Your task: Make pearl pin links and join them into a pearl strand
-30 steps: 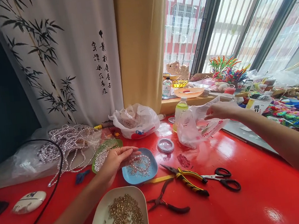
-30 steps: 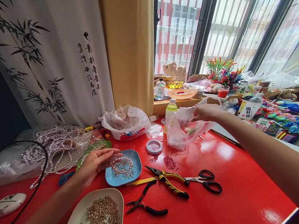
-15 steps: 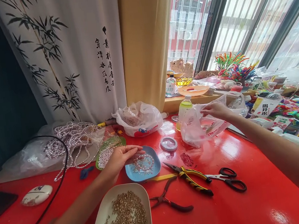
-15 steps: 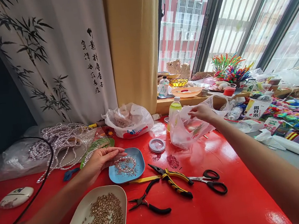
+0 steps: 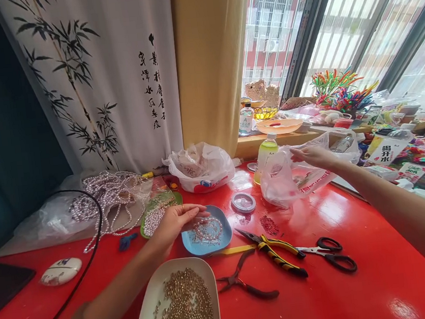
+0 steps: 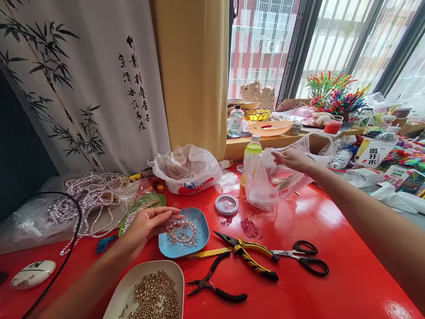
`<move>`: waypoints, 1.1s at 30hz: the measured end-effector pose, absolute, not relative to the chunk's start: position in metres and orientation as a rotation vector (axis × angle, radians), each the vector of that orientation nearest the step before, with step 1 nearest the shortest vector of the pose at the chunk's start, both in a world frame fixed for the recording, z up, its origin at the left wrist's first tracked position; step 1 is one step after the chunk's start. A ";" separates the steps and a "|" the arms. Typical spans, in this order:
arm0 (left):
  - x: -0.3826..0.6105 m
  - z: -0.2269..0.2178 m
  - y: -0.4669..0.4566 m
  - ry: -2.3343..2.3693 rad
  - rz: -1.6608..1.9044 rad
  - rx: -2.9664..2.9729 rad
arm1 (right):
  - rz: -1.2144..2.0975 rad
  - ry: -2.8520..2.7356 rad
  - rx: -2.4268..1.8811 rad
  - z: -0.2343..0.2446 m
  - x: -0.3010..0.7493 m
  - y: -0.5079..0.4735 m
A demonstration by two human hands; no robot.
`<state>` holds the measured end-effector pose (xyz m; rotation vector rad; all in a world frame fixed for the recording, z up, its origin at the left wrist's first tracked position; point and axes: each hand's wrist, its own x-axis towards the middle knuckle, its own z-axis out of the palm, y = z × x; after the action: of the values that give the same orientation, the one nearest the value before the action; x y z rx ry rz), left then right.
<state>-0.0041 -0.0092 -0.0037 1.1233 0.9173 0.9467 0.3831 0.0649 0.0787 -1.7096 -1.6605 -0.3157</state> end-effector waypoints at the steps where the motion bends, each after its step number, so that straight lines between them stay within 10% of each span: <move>1: -0.004 -0.004 -0.009 0.918 0.950 1.124 | -0.305 -1.668 -1.717 0.083 0.378 0.060; 7: -0.005 -0.003 -0.010 0.894 0.965 1.116 | -0.397 -1.516 -1.459 0.085 0.303 0.000; 15: -0.002 -0.006 -0.010 0.812 0.981 1.064 | 1.099 -1.837 -1.216 0.006 0.201 -0.019; 33: -0.004 -0.026 0.007 1.056 0.852 1.270 | 1.215 -1.532 -1.188 -0.025 0.202 -0.008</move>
<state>-0.0043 0.0066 -0.0257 1.2704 1.0561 0.8521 0.2024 -0.0084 -0.0248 -1.1885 -1.5319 1.2153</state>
